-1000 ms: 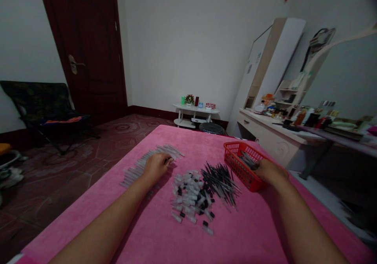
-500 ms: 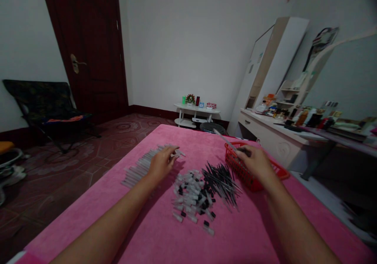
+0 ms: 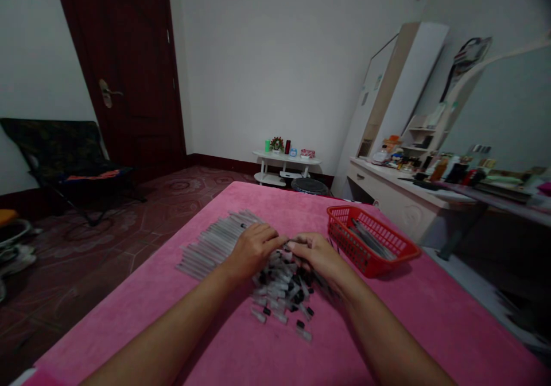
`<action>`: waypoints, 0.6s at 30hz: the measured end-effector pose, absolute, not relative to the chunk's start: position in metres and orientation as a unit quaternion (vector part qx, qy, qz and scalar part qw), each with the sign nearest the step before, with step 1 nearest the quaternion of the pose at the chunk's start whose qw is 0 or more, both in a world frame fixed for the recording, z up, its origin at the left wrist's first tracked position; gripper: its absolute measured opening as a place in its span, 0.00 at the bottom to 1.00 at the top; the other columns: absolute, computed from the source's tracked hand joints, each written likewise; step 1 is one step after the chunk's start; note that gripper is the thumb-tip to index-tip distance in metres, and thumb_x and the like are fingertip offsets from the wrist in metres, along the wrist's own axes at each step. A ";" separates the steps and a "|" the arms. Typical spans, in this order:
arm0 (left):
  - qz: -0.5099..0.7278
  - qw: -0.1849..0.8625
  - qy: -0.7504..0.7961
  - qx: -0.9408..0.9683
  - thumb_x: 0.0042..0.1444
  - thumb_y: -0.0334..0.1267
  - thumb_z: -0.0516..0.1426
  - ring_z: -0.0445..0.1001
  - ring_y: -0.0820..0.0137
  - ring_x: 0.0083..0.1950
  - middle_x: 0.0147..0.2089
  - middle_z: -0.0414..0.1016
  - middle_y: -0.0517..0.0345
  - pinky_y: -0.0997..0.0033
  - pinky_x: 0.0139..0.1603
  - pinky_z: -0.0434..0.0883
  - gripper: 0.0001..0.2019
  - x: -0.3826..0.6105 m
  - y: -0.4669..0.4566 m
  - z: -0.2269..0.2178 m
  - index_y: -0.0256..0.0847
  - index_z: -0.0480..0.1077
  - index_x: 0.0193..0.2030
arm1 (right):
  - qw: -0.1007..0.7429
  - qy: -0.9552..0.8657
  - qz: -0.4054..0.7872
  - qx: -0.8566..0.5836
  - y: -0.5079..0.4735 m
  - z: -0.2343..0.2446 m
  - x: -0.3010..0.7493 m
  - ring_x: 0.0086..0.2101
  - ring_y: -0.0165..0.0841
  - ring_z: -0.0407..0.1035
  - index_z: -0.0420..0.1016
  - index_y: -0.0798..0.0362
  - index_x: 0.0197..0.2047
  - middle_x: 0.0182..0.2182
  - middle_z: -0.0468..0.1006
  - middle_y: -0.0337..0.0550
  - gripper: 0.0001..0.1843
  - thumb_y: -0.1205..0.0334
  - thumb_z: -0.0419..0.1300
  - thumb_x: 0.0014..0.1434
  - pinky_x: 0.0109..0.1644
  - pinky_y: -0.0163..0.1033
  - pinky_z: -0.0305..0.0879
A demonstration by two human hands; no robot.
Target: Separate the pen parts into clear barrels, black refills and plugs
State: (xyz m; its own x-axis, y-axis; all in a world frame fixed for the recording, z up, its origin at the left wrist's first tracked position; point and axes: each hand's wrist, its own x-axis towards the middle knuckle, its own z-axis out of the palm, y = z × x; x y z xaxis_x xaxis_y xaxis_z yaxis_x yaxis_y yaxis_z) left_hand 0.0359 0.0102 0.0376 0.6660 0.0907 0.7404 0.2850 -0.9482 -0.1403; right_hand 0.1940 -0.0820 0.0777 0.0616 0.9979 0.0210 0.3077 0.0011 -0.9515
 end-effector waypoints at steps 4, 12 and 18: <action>-0.373 0.132 -0.093 -0.914 0.62 0.36 0.49 0.64 0.68 0.34 0.31 0.70 0.55 0.68 0.35 0.59 0.10 0.032 0.011 0.041 0.41 0.71 0.43 | 0.407 -0.578 0.419 -0.570 -0.081 0.072 0.197 0.15 0.22 0.49 0.64 0.55 0.20 0.14 0.61 0.32 0.16 0.54 0.56 0.52 0.19 0.32 0.41; -0.293 0.077 -0.110 -0.947 0.55 0.28 0.52 0.68 0.68 0.35 0.34 0.73 0.57 0.69 0.34 0.58 0.11 0.031 0.009 0.044 0.41 0.69 0.43 | 0.369 -0.652 0.274 -0.603 -0.080 0.068 0.199 0.19 0.25 0.57 0.68 0.56 0.19 0.16 0.65 0.35 0.12 0.61 0.56 0.51 0.23 0.32 0.49; -0.215 0.002 -0.193 -0.957 0.48 0.28 0.53 0.71 0.67 0.32 0.30 0.75 0.57 0.72 0.28 0.56 0.08 0.027 0.013 0.047 0.41 0.71 0.33 | 0.282 -0.696 0.042 -0.659 -0.086 0.083 0.207 0.28 0.33 0.70 0.79 0.52 0.27 0.25 0.78 0.41 0.07 0.62 0.59 0.51 0.32 0.35 0.56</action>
State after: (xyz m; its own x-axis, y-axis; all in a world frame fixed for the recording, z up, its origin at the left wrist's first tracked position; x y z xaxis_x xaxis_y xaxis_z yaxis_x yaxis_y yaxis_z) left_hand 0.0271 0.0133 0.0474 0.8331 0.3692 0.4119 0.3713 -0.9252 0.0785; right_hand 0.2070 -0.0861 0.0833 0.0268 0.9410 0.3374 0.8938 0.1286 -0.4296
